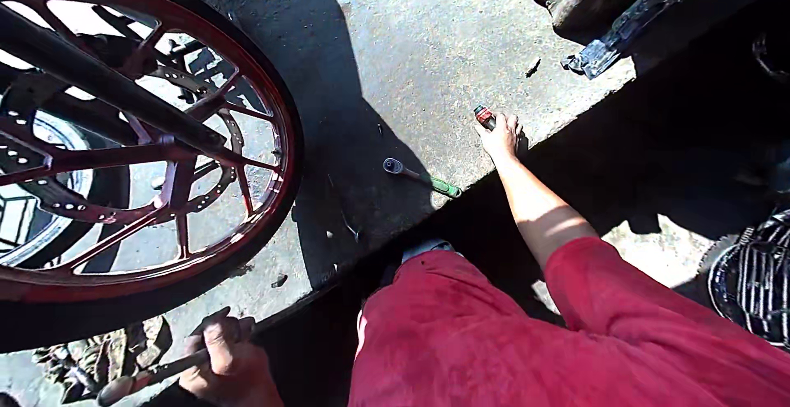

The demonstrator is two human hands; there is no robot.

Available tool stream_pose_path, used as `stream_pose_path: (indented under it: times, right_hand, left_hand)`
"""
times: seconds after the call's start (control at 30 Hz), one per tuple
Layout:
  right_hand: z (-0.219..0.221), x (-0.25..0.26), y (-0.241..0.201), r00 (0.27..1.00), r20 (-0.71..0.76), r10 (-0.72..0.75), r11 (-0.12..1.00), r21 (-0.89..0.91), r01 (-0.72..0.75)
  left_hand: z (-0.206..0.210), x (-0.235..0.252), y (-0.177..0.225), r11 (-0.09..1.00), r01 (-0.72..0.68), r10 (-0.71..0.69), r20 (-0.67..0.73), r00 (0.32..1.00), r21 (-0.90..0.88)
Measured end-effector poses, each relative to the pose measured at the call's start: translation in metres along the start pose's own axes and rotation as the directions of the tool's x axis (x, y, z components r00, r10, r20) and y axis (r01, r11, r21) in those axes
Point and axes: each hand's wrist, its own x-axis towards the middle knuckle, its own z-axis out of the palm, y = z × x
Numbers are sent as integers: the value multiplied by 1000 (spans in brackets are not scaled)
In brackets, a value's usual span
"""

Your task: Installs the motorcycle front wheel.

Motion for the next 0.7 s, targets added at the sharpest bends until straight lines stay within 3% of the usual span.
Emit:
stream_pose_path:
  times: [0.13,0.27,0.53,0.7]
  right_hand:
    - [4,21,7,999,41,-36,994,100,32]
    - [-4,30,20,994,48,-94,967,243,79]
    - [-26,27,13,977,213,9,964,258,-65]
    - [-8,36,16,984,145,-103,962,267,61]
  left_hand:
    - [-22,12,15,998,64,-61,-182,981,6]
    - [-41,22,8,995,94,-95,-267,959,-17]
    - [-44,25,-1,988,149,-157,-277,948,-49]
    - [-31,19,11,994,106,-108,-218,970,-20]
